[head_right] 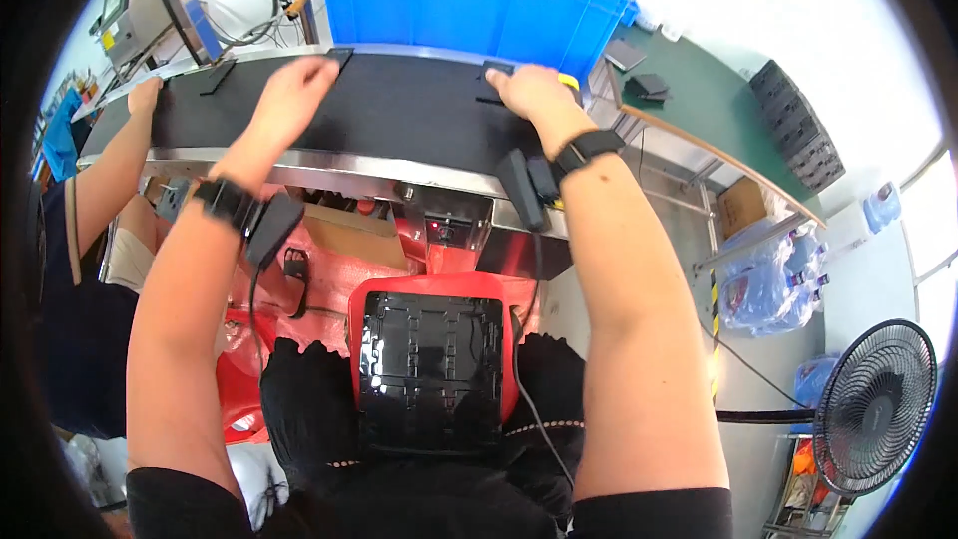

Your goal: Assembling and inspecting black plastic electronic housing components at a workstation.

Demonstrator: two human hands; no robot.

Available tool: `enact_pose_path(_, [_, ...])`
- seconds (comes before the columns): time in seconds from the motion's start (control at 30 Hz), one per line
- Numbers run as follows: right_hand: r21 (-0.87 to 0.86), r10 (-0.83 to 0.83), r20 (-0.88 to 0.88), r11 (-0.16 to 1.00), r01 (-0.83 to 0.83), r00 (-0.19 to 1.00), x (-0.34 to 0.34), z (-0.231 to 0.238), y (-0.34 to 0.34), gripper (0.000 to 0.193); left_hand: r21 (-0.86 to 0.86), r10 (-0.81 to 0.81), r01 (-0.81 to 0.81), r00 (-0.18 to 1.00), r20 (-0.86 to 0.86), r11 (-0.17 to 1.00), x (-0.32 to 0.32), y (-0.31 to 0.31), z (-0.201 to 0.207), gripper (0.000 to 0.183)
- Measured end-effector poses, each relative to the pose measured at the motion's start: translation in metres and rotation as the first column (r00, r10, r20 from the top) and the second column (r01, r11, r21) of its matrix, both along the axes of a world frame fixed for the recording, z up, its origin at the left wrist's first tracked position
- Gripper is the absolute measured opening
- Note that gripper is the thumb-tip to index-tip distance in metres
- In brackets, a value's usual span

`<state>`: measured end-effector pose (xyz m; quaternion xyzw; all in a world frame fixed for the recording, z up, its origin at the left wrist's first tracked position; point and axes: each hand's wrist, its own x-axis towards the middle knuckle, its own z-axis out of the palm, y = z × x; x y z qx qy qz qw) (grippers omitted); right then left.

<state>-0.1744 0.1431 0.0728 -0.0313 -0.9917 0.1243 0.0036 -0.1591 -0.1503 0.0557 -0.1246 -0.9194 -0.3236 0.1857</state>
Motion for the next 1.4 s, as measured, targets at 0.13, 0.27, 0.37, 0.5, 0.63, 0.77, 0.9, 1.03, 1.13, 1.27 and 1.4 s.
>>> enact_pose_path(0.13, [0.25,0.112,0.001,0.962,-0.108,0.994,-0.036,-0.02,0.022,0.047,-0.502,0.273,-0.382,0.921,-0.279,0.776,-0.052,0.033,-0.02,0.059])
enact_pose_path(0.27, [-0.32,0.08,0.012,0.945,-0.072,0.997,-0.004,-0.001,0.028,0.041,-0.617,0.252,-0.29,0.956,-0.151,0.731,-0.07,0.029,-0.023,0.054])
enact_pose_path(0.37, [-0.605,0.143,-0.105,0.776,-0.177,0.984,0.078,0.026,0.012,0.034,-0.502,0.261,-0.123,0.941,0.216,0.856,-0.042,0.063,0.014,0.044])
enact_pose_path(0.5, [-0.731,0.425,0.052,0.633,-0.255,0.904,0.181,-0.013,-0.037,0.037,-0.325,0.201,-0.094,0.929,0.312,0.941,-0.007,0.013,0.002,0.039])
enact_pose_path(0.63, [-0.802,0.324,0.216,0.597,-0.022,0.921,0.23,-0.14,-0.035,0.038,0.306,-0.183,0.071,0.917,0.354,0.949,0.062,0.037,-0.018,0.032])
enact_pose_path(0.77, [-0.313,0.166,0.32,0.948,-0.061,0.933,0.26,-0.201,-0.053,0.039,0.272,-0.181,0.124,0.963,0.199,0.954,0.153,0.025,-0.088,0.036])
enact_pose_path(0.9, [-0.169,0.214,0.29,0.971,-0.171,0.933,0.262,-0.191,-0.056,0.044,0.26,0.027,-0.129,0.931,0.364,0.957,0.222,0.058,-0.164,0.039])
enact_pose_path(1.03, [-0.163,0.309,0.215,0.946,-0.278,0.926,0.258,-0.162,-0.05,0.035,-0.331,0.219,-0.05,0.841,0.495,0.942,0.245,0.061,-0.171,0.036])
enact_pose_path(1.13, [-0.538,0.427,0.223,0.803,-0.255,0.876,0.254,-0.091,-0.05,0.032,-0.433,0.208,0.041,0.834,0.511,0.9,0.244,0.056,-0.17,0.041])
enact_pose_path(1.27, [-0.603,0.349,0.074,0.761,-0.237,0.934,0.211,-0.013,-0.057,0.029,-0.465,0.127,0.027,0.947,0.295,0.885,0.248,0.042,-0.17,0.046])
enact_pose_path(1.4, [-0.606,0.306,-0.092,0.738,-0.297,0.948,0.127,0.038,-0.074,0.031,-0.427,-0.184,0.177,0.983,0.025,0.887,0.257,0.035,-0.211,0.046])
